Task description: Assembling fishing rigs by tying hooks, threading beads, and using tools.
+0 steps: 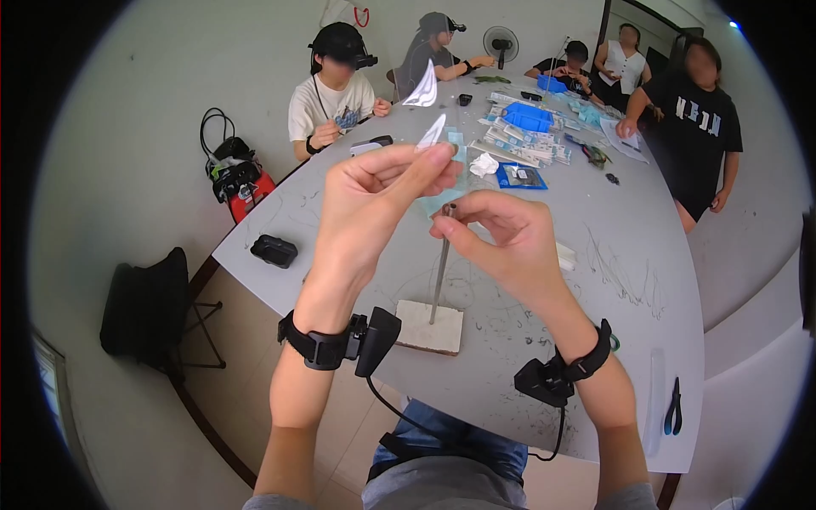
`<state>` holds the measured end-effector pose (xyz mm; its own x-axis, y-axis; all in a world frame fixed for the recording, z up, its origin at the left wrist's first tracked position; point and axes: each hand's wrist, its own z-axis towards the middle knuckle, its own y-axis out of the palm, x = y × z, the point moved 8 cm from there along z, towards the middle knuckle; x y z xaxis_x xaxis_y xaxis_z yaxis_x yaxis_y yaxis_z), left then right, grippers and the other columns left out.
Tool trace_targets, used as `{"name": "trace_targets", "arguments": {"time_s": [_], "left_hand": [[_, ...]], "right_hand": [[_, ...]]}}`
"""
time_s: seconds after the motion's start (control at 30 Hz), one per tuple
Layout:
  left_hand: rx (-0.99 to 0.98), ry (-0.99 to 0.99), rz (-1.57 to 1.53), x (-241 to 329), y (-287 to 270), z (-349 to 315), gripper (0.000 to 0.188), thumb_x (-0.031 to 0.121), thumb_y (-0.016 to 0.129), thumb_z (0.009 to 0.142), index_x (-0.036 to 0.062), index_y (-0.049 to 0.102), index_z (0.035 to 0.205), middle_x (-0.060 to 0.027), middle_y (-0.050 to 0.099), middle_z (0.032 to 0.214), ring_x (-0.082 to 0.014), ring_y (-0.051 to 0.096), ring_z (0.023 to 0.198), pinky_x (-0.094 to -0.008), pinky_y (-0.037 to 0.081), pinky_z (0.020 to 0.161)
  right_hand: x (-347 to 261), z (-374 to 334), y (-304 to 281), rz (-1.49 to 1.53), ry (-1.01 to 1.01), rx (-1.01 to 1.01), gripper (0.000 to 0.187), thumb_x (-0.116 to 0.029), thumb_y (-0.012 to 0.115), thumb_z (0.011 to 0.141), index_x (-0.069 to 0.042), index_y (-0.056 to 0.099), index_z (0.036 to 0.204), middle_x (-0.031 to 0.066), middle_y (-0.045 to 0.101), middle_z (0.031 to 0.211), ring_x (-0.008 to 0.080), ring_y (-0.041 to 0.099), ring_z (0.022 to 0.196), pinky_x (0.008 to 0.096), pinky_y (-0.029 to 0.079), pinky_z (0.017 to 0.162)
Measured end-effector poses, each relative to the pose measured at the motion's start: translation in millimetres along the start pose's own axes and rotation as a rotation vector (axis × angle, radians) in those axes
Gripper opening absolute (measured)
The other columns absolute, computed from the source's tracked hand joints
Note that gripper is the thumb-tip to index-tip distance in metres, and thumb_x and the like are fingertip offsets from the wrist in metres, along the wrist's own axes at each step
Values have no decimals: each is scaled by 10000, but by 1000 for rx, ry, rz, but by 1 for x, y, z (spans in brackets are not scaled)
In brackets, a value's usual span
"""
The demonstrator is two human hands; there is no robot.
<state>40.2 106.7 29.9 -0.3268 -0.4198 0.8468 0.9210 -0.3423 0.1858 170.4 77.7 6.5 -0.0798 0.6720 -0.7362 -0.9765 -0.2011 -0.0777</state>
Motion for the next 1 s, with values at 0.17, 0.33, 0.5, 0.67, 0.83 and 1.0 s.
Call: {"name": "trace_targets", "arguments": {"time_s": [0.17,0.33,0.5,0.67,0.83,1.0], "left_hand": [[-124,-14,74,-7,2,-6,192,142,676,885,-2,705,1009,-102,710,925,-115,646,818,-248,517,757],[-225,-45,156,-34,-1,-31,192,107,655,895,-29,692,1025,-96,708,952,-114,644,880,-255,517,819],[-225,-223,227,-94,-10,-69,195,106,651,896,-31,691,1029,-90,710,987,-96,630,901,-251,506,838],[-196,-301,305,-119,-18,-93,178,87,629,910,-52,677,1010,-83,704,974,-116,626,885,-265,497,846],[-303,-75,564,-80,-13,-80,226,66,633,898,-36,640,1100,-85,671,1079,-146,612,975,-283,470,899],[-80,142,163,-26,-16,-45,241,34,620,890,-15,606,1125,-75,644,1101,-139,610,981,-281,466,884]], "right_hand": [[-4,-5,-1,-291,54,-167,200,-103,745,789,23,656,917,47,670,850,119,620,791,269,502,754],[-12,-10,-17,-274,90,-184,285,-162,776,772,2,656,972,52,674,934,139,616,887,298,491,842],[-10,-11,-23,-201,106,-136,295,-159,769,779,-1,656,1002,61,672,958,147,617,910,300,492,854],[-1,-12,-8,-263,87,-207,240,-124,744,793,10,658,973,69,680,899,141,629,838,288,506,801],[4,-14,0,-272,67,-195,162,-74,703,810,34,657,921,84,680,828,144,634,770,274,506,741],[2,-15,0,-291,47,-178,138,-55,695,806,35,657,904,90,681,818,148,637,748,270,504,716]]}}
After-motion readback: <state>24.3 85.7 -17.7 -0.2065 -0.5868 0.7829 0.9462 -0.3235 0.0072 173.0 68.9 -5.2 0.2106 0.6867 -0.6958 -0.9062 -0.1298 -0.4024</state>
